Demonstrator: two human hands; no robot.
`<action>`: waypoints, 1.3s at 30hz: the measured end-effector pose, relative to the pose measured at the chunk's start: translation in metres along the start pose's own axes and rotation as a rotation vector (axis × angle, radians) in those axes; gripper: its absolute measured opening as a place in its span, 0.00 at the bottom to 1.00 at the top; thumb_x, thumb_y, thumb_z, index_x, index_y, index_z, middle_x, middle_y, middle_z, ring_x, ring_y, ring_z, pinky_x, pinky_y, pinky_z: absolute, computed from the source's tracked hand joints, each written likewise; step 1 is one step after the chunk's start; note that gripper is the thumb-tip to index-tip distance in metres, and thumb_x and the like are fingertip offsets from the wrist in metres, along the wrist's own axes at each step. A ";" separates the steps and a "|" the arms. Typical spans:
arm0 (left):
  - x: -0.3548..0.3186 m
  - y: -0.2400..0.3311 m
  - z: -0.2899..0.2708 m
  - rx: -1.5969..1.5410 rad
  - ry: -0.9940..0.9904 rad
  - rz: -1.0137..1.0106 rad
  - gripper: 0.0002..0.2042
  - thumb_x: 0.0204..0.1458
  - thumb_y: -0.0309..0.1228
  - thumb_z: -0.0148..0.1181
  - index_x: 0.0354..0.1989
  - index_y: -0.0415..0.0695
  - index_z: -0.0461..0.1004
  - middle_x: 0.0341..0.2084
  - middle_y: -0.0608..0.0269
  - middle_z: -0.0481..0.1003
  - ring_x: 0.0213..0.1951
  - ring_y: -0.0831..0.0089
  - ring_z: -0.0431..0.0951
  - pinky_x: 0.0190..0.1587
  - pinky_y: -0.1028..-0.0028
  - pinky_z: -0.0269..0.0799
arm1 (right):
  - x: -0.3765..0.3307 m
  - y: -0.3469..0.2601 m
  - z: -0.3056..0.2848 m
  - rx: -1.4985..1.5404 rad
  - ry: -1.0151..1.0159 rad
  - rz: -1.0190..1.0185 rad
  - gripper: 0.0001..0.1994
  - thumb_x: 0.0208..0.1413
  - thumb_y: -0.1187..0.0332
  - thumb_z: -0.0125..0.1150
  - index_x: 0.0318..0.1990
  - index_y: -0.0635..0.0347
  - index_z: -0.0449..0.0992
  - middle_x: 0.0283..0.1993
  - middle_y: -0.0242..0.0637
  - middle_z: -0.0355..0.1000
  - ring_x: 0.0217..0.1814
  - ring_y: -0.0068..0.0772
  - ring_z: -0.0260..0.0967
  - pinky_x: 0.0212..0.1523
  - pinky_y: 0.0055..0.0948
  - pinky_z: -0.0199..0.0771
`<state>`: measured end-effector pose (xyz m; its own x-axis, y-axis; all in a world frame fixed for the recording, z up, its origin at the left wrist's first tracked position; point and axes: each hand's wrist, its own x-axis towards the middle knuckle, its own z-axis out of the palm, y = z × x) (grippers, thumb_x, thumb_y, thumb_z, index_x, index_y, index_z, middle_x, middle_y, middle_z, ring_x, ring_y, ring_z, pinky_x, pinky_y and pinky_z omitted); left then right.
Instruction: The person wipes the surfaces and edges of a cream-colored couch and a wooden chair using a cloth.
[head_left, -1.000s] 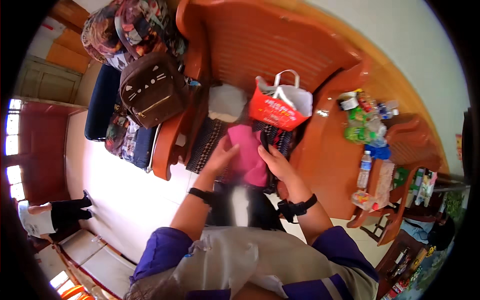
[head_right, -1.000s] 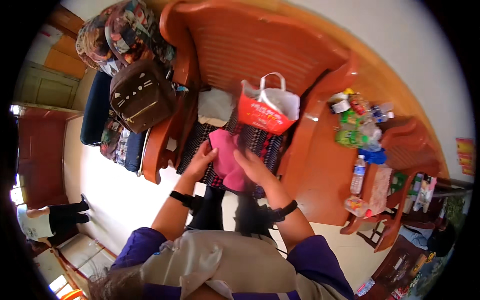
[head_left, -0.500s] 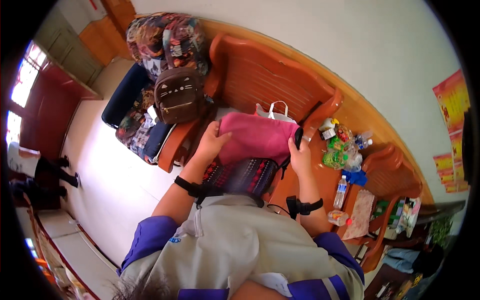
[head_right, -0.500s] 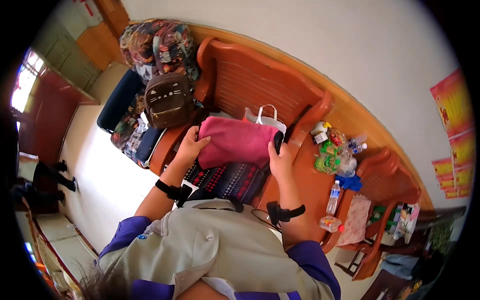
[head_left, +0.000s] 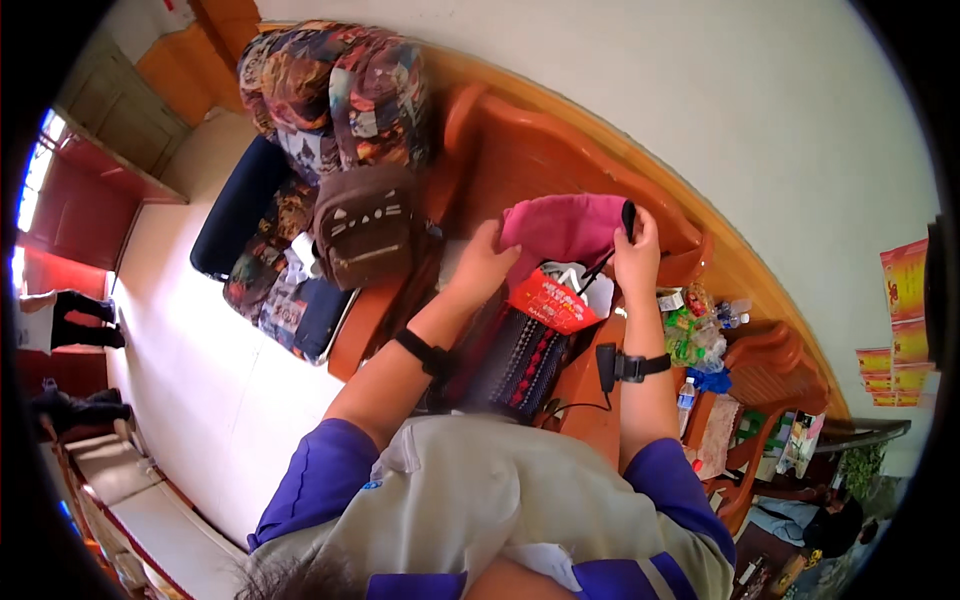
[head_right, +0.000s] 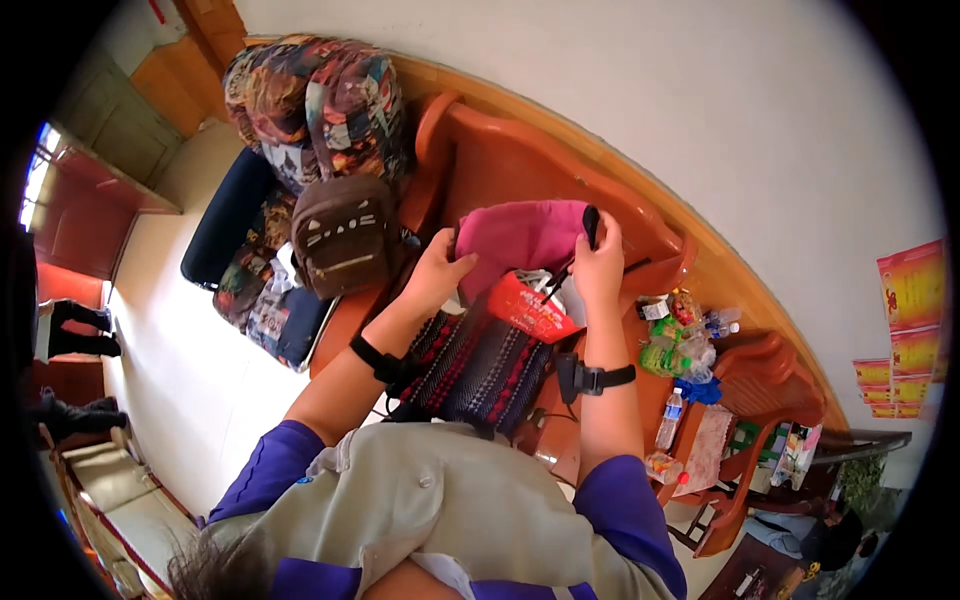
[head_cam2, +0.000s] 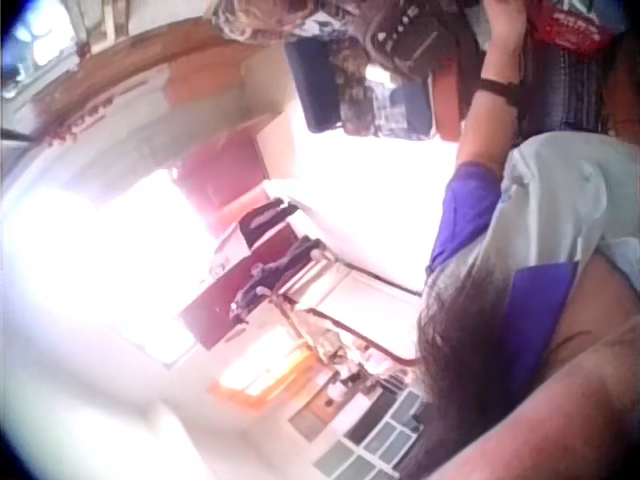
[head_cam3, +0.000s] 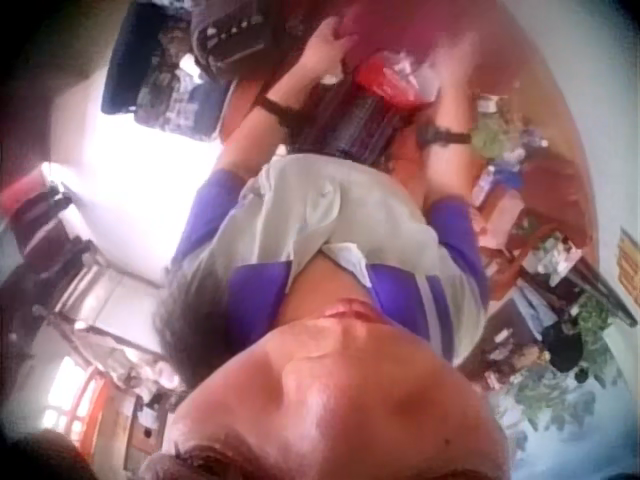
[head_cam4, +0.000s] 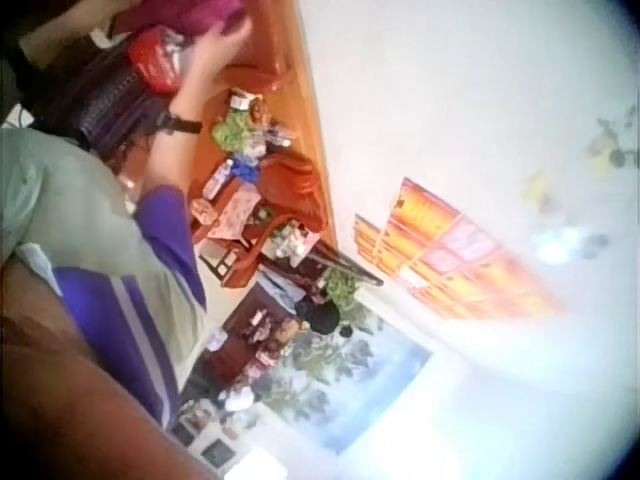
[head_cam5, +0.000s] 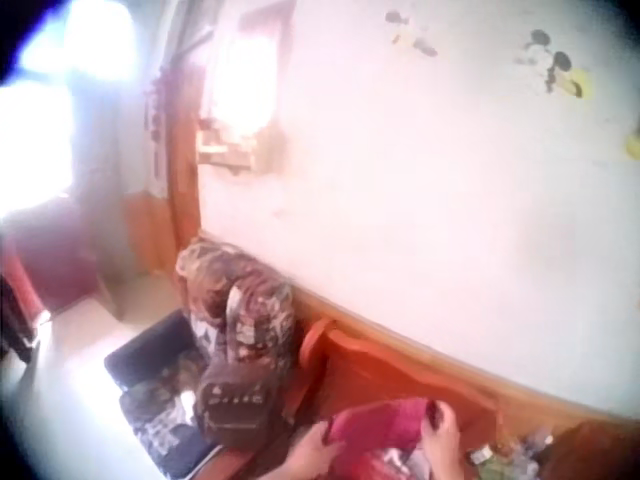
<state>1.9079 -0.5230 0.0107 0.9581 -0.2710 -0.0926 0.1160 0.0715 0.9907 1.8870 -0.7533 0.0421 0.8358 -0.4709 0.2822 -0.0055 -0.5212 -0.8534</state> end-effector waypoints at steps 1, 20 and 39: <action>0.014 0.013 0.002 -0.003 -0.007 0.051 0.17 0.49 0.22 0.55 0.48 0.35 0.63 0.38 0.59 0.70 0.42 0.75 0.69 0.45 0.76 0.66 | 0.013 -0.024 0.007 0.011 0.018 0.000 0.18 0.51 0.77 0.51 0.51 0.61 0.66 0.40 0.47 0.72 0.25 0.33 0.73 0.28 0.31 0.71; 0.197 -0.002 0.046 1.335 0.064 0.727 0.22 0.45 0.31 0.51 0.53 0.52 0.64 0.45 0.56 0.62 0.43 0.63 0.64 0.37 0.69 0.63 | 0.110 0.036 0.098 -0.761 -0.061 -0.485 0.24 0.41 0.71 0.63 0.51 0.58 0.69 0.58 0.49 0.58 0.57 0.52 0.58 0.55 0.42 0.61; 0.209 0.010 -0.081 1.334 0.185 0.464 0.22 0.45 0.24 0.49 0.52 0.53 0.66 0.31 0.52 0.63 0.30 0.53 0.72 0.33 0.60 0.70 | 0.155 -0.003 0.230 -1.045 -0.242 -0.802 0.25 0.50 0.63 0.50 0.57 0.61 0.62 0.38 0.40 0.64 0.40 0.39 0.62 0.44 0.35 0.62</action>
<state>2.1308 -0.5014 -0.0067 0.8725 -0.3386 0.3523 -0.4423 -0.8536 0.2753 2.1428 -0.6610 -0.0121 0.8805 0.2995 0.3674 0.2052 -0.9395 0.2742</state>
